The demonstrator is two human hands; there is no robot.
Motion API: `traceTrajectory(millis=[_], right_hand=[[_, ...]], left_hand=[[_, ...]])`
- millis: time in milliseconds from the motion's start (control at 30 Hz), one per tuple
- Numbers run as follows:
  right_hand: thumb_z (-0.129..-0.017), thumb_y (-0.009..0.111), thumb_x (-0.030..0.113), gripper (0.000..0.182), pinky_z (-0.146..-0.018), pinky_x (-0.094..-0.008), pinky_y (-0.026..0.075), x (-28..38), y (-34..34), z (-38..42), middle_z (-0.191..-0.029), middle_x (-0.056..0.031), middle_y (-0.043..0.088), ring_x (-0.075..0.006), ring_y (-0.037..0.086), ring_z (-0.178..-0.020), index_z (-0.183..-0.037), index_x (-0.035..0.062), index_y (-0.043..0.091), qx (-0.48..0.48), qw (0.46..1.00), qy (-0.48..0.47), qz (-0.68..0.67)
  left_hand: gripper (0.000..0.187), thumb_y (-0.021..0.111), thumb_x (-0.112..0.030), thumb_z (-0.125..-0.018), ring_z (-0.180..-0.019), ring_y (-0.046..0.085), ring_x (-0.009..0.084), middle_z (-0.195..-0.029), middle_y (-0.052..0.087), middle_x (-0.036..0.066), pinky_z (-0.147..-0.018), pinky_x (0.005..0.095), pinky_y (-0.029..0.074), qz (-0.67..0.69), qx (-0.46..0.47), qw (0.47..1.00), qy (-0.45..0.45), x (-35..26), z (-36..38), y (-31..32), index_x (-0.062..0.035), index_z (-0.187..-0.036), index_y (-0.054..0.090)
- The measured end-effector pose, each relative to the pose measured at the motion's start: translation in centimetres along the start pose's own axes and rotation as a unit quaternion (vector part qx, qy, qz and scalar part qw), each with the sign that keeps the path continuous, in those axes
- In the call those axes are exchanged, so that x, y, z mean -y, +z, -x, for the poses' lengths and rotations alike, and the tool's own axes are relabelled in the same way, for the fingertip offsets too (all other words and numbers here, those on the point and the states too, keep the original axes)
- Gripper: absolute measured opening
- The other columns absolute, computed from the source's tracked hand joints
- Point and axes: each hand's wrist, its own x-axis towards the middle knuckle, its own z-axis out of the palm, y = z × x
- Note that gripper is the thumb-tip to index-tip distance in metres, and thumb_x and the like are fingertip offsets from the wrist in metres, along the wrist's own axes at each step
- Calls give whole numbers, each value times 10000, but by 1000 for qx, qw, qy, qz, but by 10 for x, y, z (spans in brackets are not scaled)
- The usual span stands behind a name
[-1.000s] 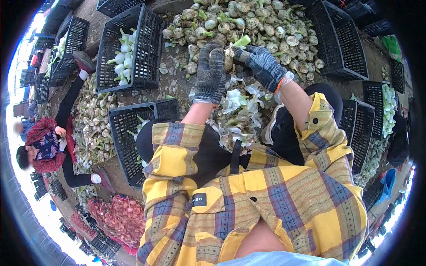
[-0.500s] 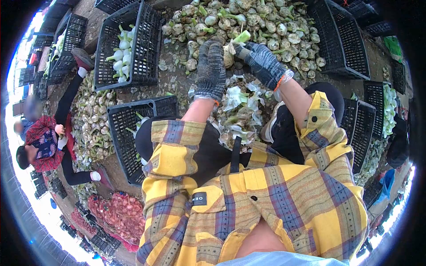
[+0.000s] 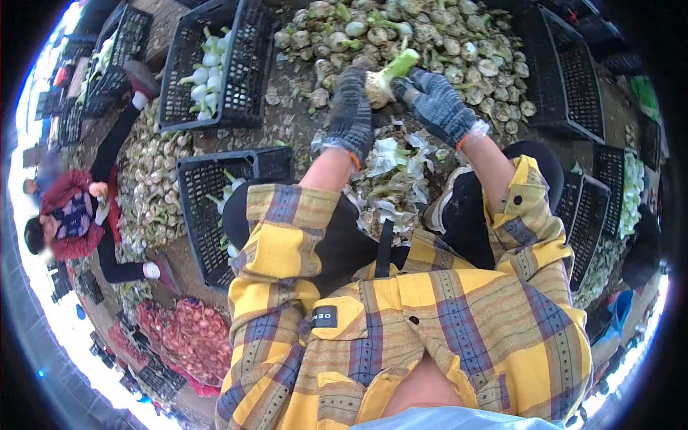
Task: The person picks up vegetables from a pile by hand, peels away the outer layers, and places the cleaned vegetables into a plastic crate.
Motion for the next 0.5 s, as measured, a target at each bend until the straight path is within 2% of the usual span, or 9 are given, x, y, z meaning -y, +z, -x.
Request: traceTrajectory(millis=[33,67,100,133,233,267,400,433,500], right_hand=[[-795,518,213,267,-662,-370,435,6,-2,0,-787,-213,587,-333,564,-718,-909,-21,576,15,999,4,32],[-793,520,216,261,-640,-367,433,14,-3,-1,-764,-204,590,-329,558,-690,-879,-23,579,28,992,111,-59],[-793,523,214,255,-629,-356,434,9,0,-2,-753,-199,592,-305,562,-680,-866,-23,582,17,993,101,-61],[-793,526,213,250,-619,-346,435,1,3,-1,-742,-194,595,-281,566,-669,-854,-22,586,5,994,91,-64],[-789,536,165,234,-637,-310,437,-10,4,-6,-754,-169,613,-193,571,-688,-882,-44,587,-1,964,211,-159],[-822,487,132,224,-671,-258,431,-8,3,-4,-825,-62,593,-113,519,-730,-942,-40,565,-30,967,185,-172],[-818,520,145,225,-670,-251,427,-4,2,-4,-845,-57,596,-108,515,-726,-955,-28,565,-44,978,169,-117],[-818,526,147,224,-671,-247,426,2,2,-4,-852,-54,596,-104,514,-725,-956,-25,566,-42,976,179,-118],[-813,528,155,242,-655,-253,431,2,4,-5,-829,-80,601,-121,523,-703,-950,-41,561,-44,972,192,-130]], left_hand=[[447,321,-471,-867,-598,591,190,-799,589,84,-489,297,513,-16,15,999,-24,-7,4,1,-80,-964,512],[438,324,-472,-865,-587,595,190,-781,594,80,-479,297,516,-32,30,998,-47,-10,6,-2,-91,-952,520],[484,320,-537,-841,-547,592,183,-731,597,70,-442,290,503,-53,-7,997,-62,-7,2,-1,-111,-925,535],[482,439,-512,-817,-650,594,190,-814,588,96,-538,283,502,-70,29,997,-30,-11,5,-1,-77,-1015,496],[664,669,-336,-710,-935,508,227,-1025,499,155,-808,309,422,-368,-13,877,308,-3,10,1,20,-1175,358],[747,724,-282,-666,-993,469,228,-1078,464,160,-863,307,383,-397,-14,837,377,-1,13,1,29,-1205,312],[488,601,-329,-784,-752,532,172,-916,523,118,-648,266,462,-192,40,967,165,-8,9,2,-25,-1100,386],[425,541,-358,-822,-674,527,141,-853,543,90,-559,246,454,-26,48,999,-8,-18,18,9,-46,-1077,406],[445,550,-374,-812,-695,528,143,-870,544,86,-576,246,454,-99,42,994,17,-19,14,7,-41,-1072,409]])
